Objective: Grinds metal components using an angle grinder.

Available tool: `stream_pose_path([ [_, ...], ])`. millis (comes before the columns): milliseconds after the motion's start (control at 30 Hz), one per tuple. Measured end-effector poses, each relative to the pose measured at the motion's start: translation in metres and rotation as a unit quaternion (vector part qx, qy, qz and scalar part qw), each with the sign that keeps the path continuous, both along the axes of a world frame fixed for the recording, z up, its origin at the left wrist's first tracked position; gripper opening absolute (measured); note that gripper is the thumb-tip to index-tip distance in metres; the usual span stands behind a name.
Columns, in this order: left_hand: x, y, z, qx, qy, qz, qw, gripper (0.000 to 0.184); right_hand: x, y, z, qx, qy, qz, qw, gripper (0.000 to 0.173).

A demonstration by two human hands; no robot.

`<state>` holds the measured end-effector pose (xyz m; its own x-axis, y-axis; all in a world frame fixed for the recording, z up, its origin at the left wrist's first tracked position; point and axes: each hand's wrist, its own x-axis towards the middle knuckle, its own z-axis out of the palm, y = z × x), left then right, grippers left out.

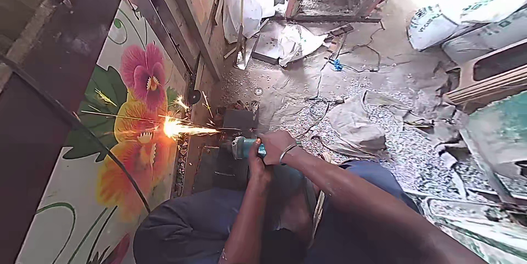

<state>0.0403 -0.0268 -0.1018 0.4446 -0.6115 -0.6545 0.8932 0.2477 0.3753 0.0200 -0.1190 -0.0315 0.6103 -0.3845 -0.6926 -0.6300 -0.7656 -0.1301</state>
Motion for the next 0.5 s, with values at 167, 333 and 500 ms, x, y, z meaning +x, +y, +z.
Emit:
stream_pose_path([
  [167, -0.0004, 0.0002, -0.001, 0.011, -0.013, -0.014, 1.0, 0.022, -0.0025, -0.0019, -0.0022, 0.016, 0.007, -0.011, 1.0, 0.065],
  [333, 0.0021, -0.0001, -0.0017, 0.021, -0.009, -0.02, 1.0, 0.021, 0.0011, -0.0014, 0.0004, 0.011, 0.013, -0.014, 1.0, 0.064],
  [500, 0.0022, 0.0042, -0.008, -0.009, -0.019, -0.015, 1.0, 0.023, 0.0011, 0.0047, 0.0003, -0.001, -0.002, -0.018, 1.0, 0.066],
])
